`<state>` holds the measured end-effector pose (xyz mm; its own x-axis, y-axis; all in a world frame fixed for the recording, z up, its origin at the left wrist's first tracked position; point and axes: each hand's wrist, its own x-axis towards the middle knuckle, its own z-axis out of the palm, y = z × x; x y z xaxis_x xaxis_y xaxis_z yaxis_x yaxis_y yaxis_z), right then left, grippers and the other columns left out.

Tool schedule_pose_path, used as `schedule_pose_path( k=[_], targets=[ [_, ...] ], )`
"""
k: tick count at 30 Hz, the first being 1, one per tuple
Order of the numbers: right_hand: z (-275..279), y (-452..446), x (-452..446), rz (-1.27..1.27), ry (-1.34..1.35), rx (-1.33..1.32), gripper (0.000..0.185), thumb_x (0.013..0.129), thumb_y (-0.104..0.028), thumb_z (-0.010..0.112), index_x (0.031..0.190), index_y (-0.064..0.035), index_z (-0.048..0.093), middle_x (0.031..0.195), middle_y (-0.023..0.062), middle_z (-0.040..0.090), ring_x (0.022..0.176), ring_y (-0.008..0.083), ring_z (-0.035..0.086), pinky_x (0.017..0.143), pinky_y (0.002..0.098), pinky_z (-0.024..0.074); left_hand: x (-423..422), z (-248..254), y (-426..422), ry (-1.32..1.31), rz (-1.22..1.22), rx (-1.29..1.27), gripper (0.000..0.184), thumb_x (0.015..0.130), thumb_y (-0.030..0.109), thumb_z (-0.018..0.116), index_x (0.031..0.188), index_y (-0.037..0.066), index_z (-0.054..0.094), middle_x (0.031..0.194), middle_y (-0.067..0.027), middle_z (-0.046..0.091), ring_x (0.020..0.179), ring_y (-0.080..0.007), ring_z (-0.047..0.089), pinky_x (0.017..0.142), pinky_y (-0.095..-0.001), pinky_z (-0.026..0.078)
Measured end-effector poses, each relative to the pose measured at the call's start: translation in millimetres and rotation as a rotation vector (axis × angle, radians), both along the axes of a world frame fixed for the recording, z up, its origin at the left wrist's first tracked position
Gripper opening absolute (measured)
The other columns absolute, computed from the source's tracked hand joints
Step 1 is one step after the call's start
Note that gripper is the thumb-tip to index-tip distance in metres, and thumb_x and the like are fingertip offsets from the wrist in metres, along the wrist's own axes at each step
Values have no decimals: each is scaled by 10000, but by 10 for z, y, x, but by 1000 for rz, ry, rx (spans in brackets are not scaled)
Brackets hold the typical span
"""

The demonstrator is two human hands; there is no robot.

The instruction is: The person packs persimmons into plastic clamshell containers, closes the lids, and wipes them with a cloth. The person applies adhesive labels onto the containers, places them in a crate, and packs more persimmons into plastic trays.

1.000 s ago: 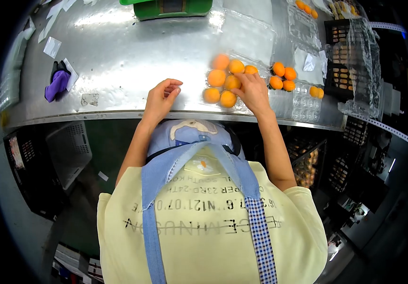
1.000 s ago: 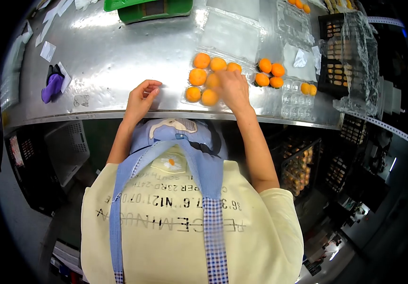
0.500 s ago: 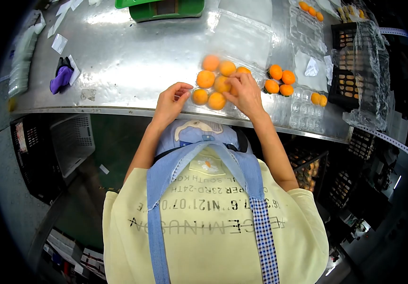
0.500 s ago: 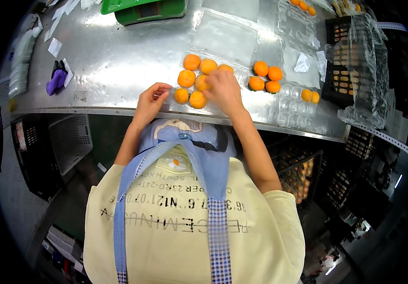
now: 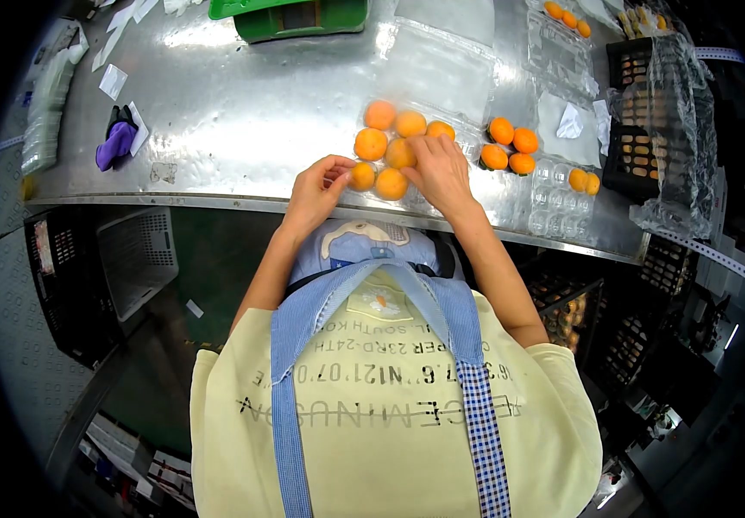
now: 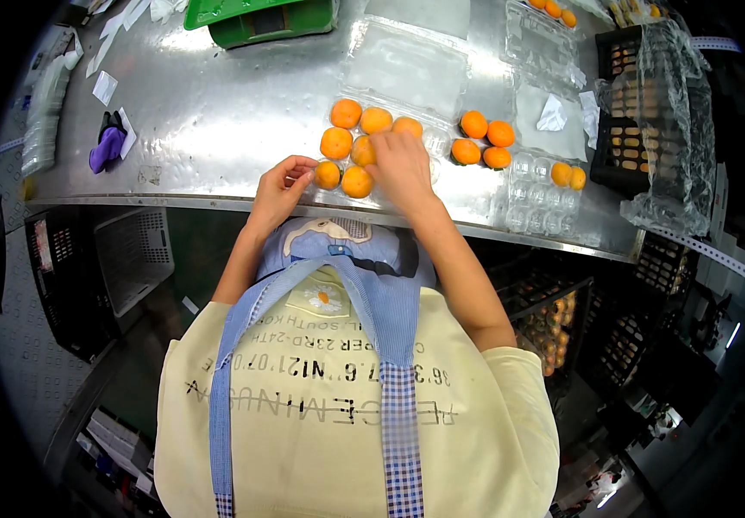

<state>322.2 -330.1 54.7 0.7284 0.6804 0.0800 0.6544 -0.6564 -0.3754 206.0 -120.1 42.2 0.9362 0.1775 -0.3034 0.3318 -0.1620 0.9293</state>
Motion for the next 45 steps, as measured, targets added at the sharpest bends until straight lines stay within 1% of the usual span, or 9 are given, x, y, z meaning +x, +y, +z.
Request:
schedule_pose_path(
  k=[13,16,19,22,28,32,38,43,45],
  targets=[
    [75,-34,45,-13,25,135,572,623,-189,819,1127,-51,585,1030,139,599,1005,324,558,856,425,454,2,-15,22,0,-31,10,200,905,80,620,1100,45,652,953,-69,680,857,-145,635,764,-273,518],
    [147,-45,-1,-63,16,221,578,639,-175,825,1145,-49,574,1039,122,601,932,288,576,814,382,469,50,11,-16,-55,-37,-124,279,921,104,622,1195,50,608,1013,-89,676,891,-146,642,779,-275,528],
    [247,-50,-86,-79,17,354,593,653,-142,830,1171,-38,560,1041,110,597,877,244,584,788,342,484,174,272,-181,52,-6,-583,419,933,166,639,1312,45,507,1147,-98,623,992,-148,634,831,-274,531],
    [293,-40,-225,-66,29,488,617,669,-117,828,1207,-22,540,1056,114,589,888,219,582,806,326,488,330,448,-279,175,-82,-888,490,923,160,657,1348,20,459,1203,-113,606,1048,-172,633,892,-306,535],
    [244,-123,-303,-146,192,661,625,697,-133,824,1238,-20,533,1100,112,568,918,211,596,796,317,499,346,397,-395,-154,67,-565,544,796,20,753,1287,9,520,1193,-113,622,1052,-181,637,905,-304,529],
    [175,-124,-353,-177,383,789,630,703,-176,833,1240,-29,537,1123,106,557,921,203,599,791,306,499,339,428,-389,-167,63,-468,548,753,-21,765,1255,21,548,1169,-98,631,1049,-168,637,894,-298,530],
    [281,-12,-335,-230,528,666,665,714,-242,835,1262,-35,520,1153,117,557,937,229,607,799,340,502,307,316,-436,-235,57,-209,493,711,-27,766,1170,42,600,1102,-65,634,988,-169,650,843,-291,531],
    [358,195,-393,-218,282,525,551,773,-323,775,1188,-30,561,1098,157,598,936,324,625,773,395,508,298,280,-514,-367,-13,101,463,683,-11,773,1115,69,627,971,-60,619,859,-183,643,755,-302,517],
    [325,185,-398,-216,292,507,456,817,-315,723,1143,-31,579,1051,173,616,925,352,627,764,408,508,293,345,-505,-302,-46,25,444,714,-40,752,1131,37,621,1006,-48,608,897,-156,627,789,-286,512]
  ],
)
